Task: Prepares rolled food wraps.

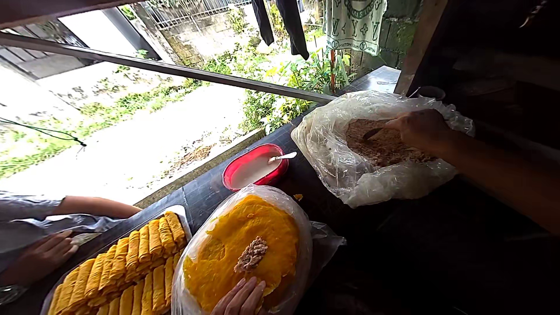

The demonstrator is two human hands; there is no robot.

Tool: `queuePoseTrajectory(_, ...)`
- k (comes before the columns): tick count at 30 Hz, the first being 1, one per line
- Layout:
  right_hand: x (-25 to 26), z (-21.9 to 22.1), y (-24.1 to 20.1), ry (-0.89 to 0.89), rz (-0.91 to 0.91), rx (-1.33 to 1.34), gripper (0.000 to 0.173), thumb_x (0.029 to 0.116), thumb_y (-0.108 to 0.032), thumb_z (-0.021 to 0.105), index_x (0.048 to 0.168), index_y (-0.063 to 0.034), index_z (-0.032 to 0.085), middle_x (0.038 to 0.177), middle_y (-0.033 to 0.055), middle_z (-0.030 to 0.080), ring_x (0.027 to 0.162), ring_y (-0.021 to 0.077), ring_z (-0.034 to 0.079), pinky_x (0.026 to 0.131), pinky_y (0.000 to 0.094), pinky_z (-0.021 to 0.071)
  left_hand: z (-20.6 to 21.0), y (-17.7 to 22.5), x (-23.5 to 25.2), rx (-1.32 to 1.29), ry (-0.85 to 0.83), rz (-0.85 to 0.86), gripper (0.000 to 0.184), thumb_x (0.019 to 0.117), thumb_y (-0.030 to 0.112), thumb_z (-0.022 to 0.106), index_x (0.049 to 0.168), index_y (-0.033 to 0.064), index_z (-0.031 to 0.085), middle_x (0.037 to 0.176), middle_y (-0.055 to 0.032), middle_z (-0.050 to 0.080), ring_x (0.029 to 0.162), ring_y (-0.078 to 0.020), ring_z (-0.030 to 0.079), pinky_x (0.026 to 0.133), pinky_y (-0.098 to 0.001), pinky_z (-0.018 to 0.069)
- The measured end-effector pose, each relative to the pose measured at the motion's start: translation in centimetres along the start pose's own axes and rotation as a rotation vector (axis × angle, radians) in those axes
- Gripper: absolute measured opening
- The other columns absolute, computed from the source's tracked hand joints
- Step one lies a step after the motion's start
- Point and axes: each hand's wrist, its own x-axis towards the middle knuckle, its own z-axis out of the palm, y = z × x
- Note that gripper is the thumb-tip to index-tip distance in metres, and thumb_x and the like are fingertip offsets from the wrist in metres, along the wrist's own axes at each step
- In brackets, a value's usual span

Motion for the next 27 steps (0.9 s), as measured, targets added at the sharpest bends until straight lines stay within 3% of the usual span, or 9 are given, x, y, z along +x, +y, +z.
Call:
queuePoseTrajectory(4,-2.3,-0.7,0.7,0.181,0.015,0.140,0.037,0.1039,-0.001,0.050,0.128,-0.0154,0.073,0.117,0.0231,0.073,0.105,0.0502,0.068,0.083,0.0711,0.0497,0.2,-0.2,-0.1,-0.006,0.014,-0.009,0.028,0.1057,0.025,0.046,0.108,0.0114,0.070,0.108,-0.0088,0.071,0.118,-0.0233,0.060,0.109,-0.0329,0.0382)
queuePoseTrajectory(7,-4.8,-2.2,-0.9,0.356,-0.179,0.287,0.034,0.1052,-0.002,0.050,0.129,-0.0119,0.072,0.116,0.0259,0.071,0.102,0.0528,0.068,0.081,0.0739,0.0491,0.6,-0.1,0.0,-0.002,0.059,-0.021,0.025,0.1055,0.026,0.047,0.109,0.0155,0.070,0.111,-0.0034,0.072,0.121,-0.0191,0.061,0.110,-0.0314,0.0405)
queuePoseTrajectory(9,-6.5,-2.2,-3.4,0.466,-0.388,0.381,0.033,0.1066,-0.014,0.047,0.129,-0.0132,0.071,0.113,0.0209,0.072,0.095,0.0432,0.071,0.077,0.0657,0.0546,0.9,0.1,0.0,-0.001,0.098,-0.024,0.021,0.1056,0.026,0.050,0.110,0.0179,0.069,0.112,0.0001,0.072,0.121,-0.0164,0.061,0.110,-0.0302,0.0419)
queuePoseTrajectory(11,-8.0,-1.6,-7.4,0.478,-0.540,0.469,0.037,0.1048,-0.020,0.044,0.130,-0.0167,0.071,0.095,0.0126,0.069,0.080,0.0307,0.067,0.065,0.0531,0.0549,1.1,0.2,-0.1,-0.016,0.110,-0.025,0.018,0.1046,0.023,0.052,0.112,0.0178,0.068,0.115,0.0005,0.071,0.122,-0.0166,0.061,0.110,-0.0310,0.0434)
queuePoseTrajectory(13,-9.6,-0.6,-11.9,0.471,-0.688,0.529,0.039,0.1028,-0.014,0.045,0.129,-0.0184,0.073,0.082,0.0097,0.066,0.067,0.0254,0.064,0.054,0.0442,0.0517,1.1,0.4,-0.2,-0.041,0.104,-0.032,0.017,0.1038,0.020,0.054,0.113,0.0167,0.068,0.116,-0.0004,0.071,0.123,-0.0174,0.061,0.111,-0.0314,0.0435)
queuePoseTrajectory(17,-9.6,2.1,-18.7,0.519,-0.898,0.501,0.046,0.0935,0.001,0.047,0.124,-0.0175,0.075,0.078,0.0107,0.065,0.063,0.0285,0.064,0.049,0.0406,0.0496,1.2,0.6,-0.2,-0.035,0.102,-0.032,0.018,0.1030,0.017,0.054,0.114,0.0166,0.068,0.118,-0.0017,0.072,0.124,-0.0190,0.061,0.111,-0.0319,0.0434)
queuePoseTrajectory(20,-8.8,4.8,-21.5,0.513,-0.964,0.496,0.050,0.0896,0.005,0.051,0.128,-0.0171,0.073,0.080,0.0130,0.065,0.067,0.0309,0.066,0.053,0.0416,0.0526,1.4,0.7,-0.1,-0.021,0.117,-0.025,0.016,0.1023,0.015,0.057,0.111,0.0153,0.071,0.117,-0.0024,0.073,0.121,-0.0195,0.063,0.110,-0.0331,0.0448)
queuePoseTrajectory(23,-8.6,7.2,-22.3,0.554,-0.992,0.447,0.051,0.0909,0.005,0.050,0.131,-0.0169,0.072,0.077,0.0123,0.062,0.065,0.0303,0.063,0.051,0.0397,0.0495,1.7,0.5,-0.2,-0.029,0.132,-0.008,0.018,0.1018,0.013,0.057,0.110,0.0138,0.072,0.116,-0.0025,0.073,0.122,-0.0191,0.063,0.111,-0.0332,0.0446)
queuePoseTrajectory(27,-8.3,5.6,-20.6,0.591,-0.915,0.362,0.048,0.0938,0.002,0.049,0.129,-0.0192,0.073,0.083,0.0144,0.066,0.067,0.0327,0.065,0.051,0.0430,0.0499,1.7,0.3,-0.2,-0.053,0.136,-0.005,0.019,0.1017,0.014,0.057,0.113,0.0146,0.072,0.118,-0.0027,0.073,0.122,-0.0192,0.063,0.111,-0.0333,0.0440)
